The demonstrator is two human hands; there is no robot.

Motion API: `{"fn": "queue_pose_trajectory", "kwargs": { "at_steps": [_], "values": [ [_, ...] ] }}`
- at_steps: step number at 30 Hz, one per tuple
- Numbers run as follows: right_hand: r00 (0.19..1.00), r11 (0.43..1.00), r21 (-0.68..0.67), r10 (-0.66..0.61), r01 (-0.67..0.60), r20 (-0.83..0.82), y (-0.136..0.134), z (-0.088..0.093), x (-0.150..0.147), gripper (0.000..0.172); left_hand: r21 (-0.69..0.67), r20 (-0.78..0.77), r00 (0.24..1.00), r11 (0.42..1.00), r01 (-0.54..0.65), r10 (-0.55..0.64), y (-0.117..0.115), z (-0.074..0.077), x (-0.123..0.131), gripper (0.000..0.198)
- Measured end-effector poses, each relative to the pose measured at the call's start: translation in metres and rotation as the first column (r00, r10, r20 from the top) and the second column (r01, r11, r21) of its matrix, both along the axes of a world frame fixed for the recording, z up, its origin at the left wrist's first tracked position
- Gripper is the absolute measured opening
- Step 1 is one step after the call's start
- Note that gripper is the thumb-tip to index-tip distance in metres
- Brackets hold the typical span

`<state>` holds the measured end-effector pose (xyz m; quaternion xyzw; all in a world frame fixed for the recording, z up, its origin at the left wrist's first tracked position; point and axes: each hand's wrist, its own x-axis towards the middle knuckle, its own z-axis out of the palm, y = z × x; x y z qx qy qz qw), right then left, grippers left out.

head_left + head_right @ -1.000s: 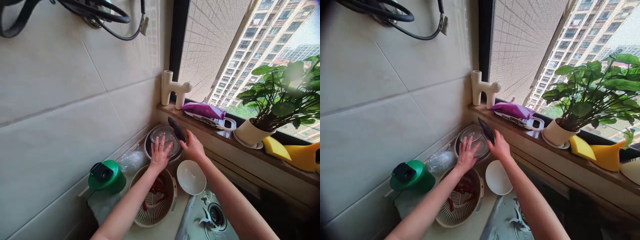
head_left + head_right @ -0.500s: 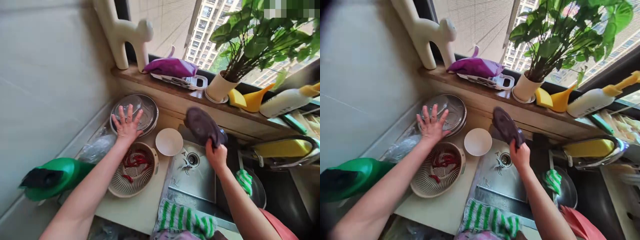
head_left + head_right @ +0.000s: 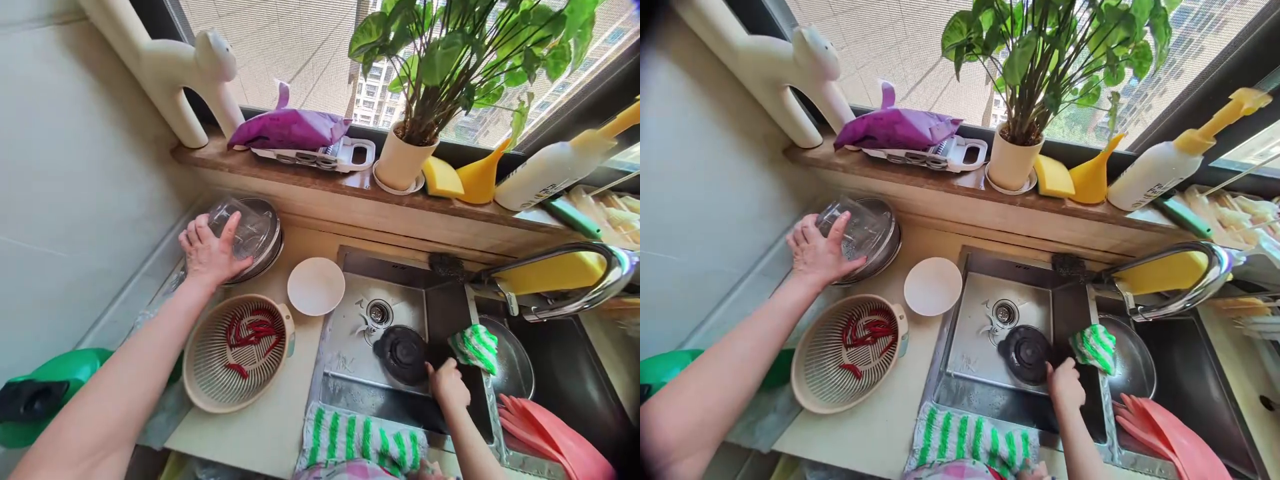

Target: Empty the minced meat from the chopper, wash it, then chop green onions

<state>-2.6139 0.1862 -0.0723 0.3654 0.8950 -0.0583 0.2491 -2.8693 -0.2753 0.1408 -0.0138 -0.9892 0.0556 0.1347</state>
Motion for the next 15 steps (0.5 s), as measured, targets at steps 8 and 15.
{"fn": "queue_pose_trajectory", "kwargs": {
  "at_steps": [8, 15],
  "values": [
    [0.858, 0.800, -0.310, 0.472, -0.513, -0.202, -0.083, -0.037, -0.070, 0.036, -0.099, 0.072, 0.995, 0.993, -0.059, 0.066, 0.000, 0.020, -0.012, 0.102],
    [0.832, 0.773, -0.318, 0.471, -0.549, -0.293, -0.079, -0.057, -0.075, 0.033, -0.099, 0.087, 0.993, 0.993, -0.070, 0.079, -0.011, 0.048, -0.010, 0.105]
  ]
}}
